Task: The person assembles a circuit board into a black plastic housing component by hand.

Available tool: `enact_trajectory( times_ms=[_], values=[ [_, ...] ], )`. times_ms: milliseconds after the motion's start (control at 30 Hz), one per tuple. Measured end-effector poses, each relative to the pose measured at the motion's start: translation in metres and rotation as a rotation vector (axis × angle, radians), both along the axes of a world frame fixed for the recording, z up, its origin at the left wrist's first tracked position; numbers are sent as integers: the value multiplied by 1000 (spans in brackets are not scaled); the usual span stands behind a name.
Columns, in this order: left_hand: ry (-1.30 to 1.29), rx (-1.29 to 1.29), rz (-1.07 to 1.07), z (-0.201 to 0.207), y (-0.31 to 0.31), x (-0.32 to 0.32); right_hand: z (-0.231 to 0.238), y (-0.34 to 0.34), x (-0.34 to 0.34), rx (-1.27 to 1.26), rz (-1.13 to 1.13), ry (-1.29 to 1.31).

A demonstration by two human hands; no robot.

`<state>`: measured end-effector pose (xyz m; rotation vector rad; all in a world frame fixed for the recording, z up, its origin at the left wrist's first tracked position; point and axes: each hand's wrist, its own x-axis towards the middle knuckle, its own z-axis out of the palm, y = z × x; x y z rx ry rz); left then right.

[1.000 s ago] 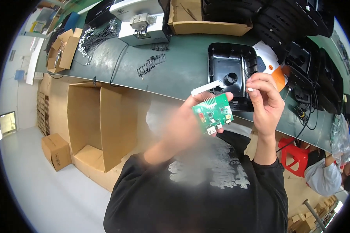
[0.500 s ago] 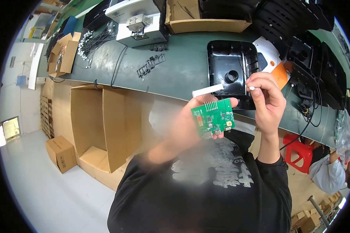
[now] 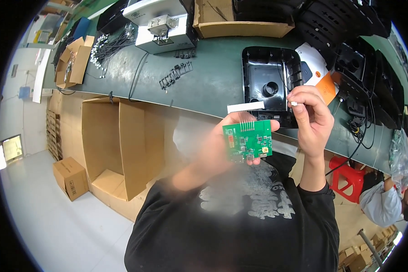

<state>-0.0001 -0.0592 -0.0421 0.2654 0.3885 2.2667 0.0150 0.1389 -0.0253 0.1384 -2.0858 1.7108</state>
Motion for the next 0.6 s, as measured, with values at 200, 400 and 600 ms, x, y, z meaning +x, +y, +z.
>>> enact_trajectory(
  times_ms=[200,400,600],
  values=[
    [-4,31,0,-2,0,1,0,0,0,5,3,2],
    [27,-106,-31,2,-3,0,0,-1,0,19,4,-4],
    [86,-215,-47,2,-5,0,1,-1,0,39,5,-5]
  ],
)
